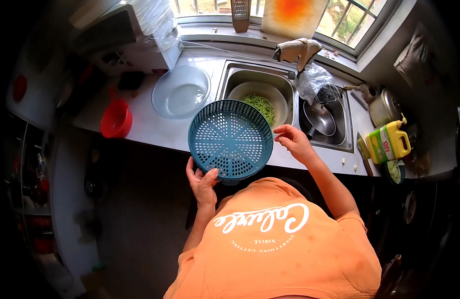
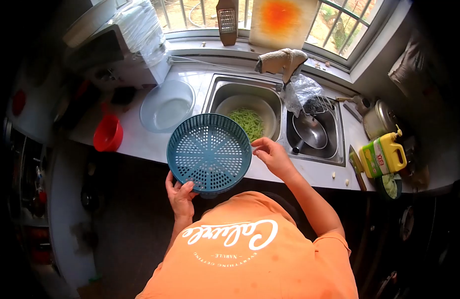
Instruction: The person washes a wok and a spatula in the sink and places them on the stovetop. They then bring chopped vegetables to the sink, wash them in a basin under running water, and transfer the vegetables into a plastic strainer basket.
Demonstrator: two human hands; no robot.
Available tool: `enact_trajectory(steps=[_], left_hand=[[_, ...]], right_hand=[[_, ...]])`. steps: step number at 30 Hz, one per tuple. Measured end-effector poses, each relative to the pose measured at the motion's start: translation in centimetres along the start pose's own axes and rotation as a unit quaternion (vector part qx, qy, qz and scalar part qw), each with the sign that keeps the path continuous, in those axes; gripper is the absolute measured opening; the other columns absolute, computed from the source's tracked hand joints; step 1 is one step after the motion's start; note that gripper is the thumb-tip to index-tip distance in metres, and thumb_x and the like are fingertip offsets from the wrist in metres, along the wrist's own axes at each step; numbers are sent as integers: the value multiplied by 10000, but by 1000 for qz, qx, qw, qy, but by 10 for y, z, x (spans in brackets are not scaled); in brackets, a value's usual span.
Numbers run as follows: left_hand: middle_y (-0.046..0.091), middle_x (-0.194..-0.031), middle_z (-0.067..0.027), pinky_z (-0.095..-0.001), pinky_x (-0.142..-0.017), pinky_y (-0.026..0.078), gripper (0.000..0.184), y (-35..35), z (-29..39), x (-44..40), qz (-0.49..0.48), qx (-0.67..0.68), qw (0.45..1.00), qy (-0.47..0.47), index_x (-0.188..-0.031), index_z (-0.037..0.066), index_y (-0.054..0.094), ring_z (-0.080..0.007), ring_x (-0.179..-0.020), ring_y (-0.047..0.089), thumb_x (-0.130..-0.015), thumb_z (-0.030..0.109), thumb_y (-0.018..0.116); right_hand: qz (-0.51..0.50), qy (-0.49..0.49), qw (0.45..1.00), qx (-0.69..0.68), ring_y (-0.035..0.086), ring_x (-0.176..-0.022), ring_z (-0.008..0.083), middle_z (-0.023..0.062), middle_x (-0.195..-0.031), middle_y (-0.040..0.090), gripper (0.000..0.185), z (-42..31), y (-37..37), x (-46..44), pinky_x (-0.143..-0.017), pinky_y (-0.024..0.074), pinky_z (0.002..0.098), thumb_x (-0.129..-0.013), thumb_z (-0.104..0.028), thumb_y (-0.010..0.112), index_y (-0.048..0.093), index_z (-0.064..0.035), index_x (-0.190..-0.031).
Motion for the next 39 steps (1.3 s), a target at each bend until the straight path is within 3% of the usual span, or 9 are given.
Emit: enact_trajectory(steps=[8,17,23,27,29,32,33,35,39], left_hand=[[476,-1122,-132,-286,-796,469,852,11,4,8,-49,-9,998,48,-1343,42,183,-183,-957,517,-653,9,681],[437,-1165,-123,-334,-864,454,942,34,19,29,-129,-22,986,100,-1356,42,147,-205,-1028,501,-596,-69,693],[447,-1149,-121,-329,-864,447,921,33,17,25,-120,-33,987,103,-1348,38,172,-205,-1010,514,-593,-68,688],[507,-1105,-147,-284,-782,481,822,17,11,9,-65,18,998,14,-1329,26,204,-187,-922,552,-650,-6,666],[521,-1081,-144,-267,-729,494,805,16,9,6,-65,15,998,3,-1324,26,210,-183,-893,563,-659,12,663],[541,-1044,-138,-248,-629,514,777,17,6,2,-65,19,997,-23,-1315,27,220,-179,-847,581,-673,43,657],[547,-1031,-136,-247,-582,521,767,19,5,0,-61,26,997,-36,-1311,29,224,-180,-831,587,-677,56,654],[549,-1026,-135,-259,-559,528,761,23,6,-2,-56,34,996,-55,-1308,31,227,-183,-831,588,-679,67,653],[549,-1023,-132,-306,-545,549,755,18,-5,-12,-46,40,990,-125,-1308,39,222,-195,-833,592,-684,85,645]], right_hand=[[55,-17,997,47,596,-737,134,85,-814,623,217,3,6,12,-682,466,254,-792,-52,578,563,-19,-1006],[151,-99,852,492,586,-768,283,92,-911,551,774,0,29,1,-612,476,379,-542,-163,787,379,-104,-1197],[197,-120,842,487,586,-562,283,120,-689,586,434,20,14,-2,-523,477,363,-771,-38,528,402,-96,-1182],[203,-88,955,198,547,-501,173,67,-635,547,347,14,-21,15,-500,462,303,-814,5,462,435,-72,-1151],[193,-136,926,293,585,-727,237,106,-836,596,447,31,-48,20,-663,472,310,-699,31,569,496,-94,-1122],[168,-27,706,688,541,-931,266,112,-1048,568,505,39,-48,46,-830,426,369,-613,-69,674,545,-126,-1098],[169,-27,704,689,541,-931,266,112,-1048,568,505,40,-52,41,-830,426,369,-613,-69,674,545,-126,-1098],[-18,257,896,360,474,-1055,307,135,-1180,509,486,55,-63,32,-871,398,396,-622,-74,652,555,-136,-1094],[127,-65,874,464,530,-1016,294,127,-1164,543,534,94,-54,15,-852,432,359,-660,-83,600,522,-157,-1183]])
Point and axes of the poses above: each hand's wrist, its own x-axis away from the middle knuckle, its own y-axis out of the palm, z = x × y, the point moved 1 cm from there along -x, towards the middle knuckle
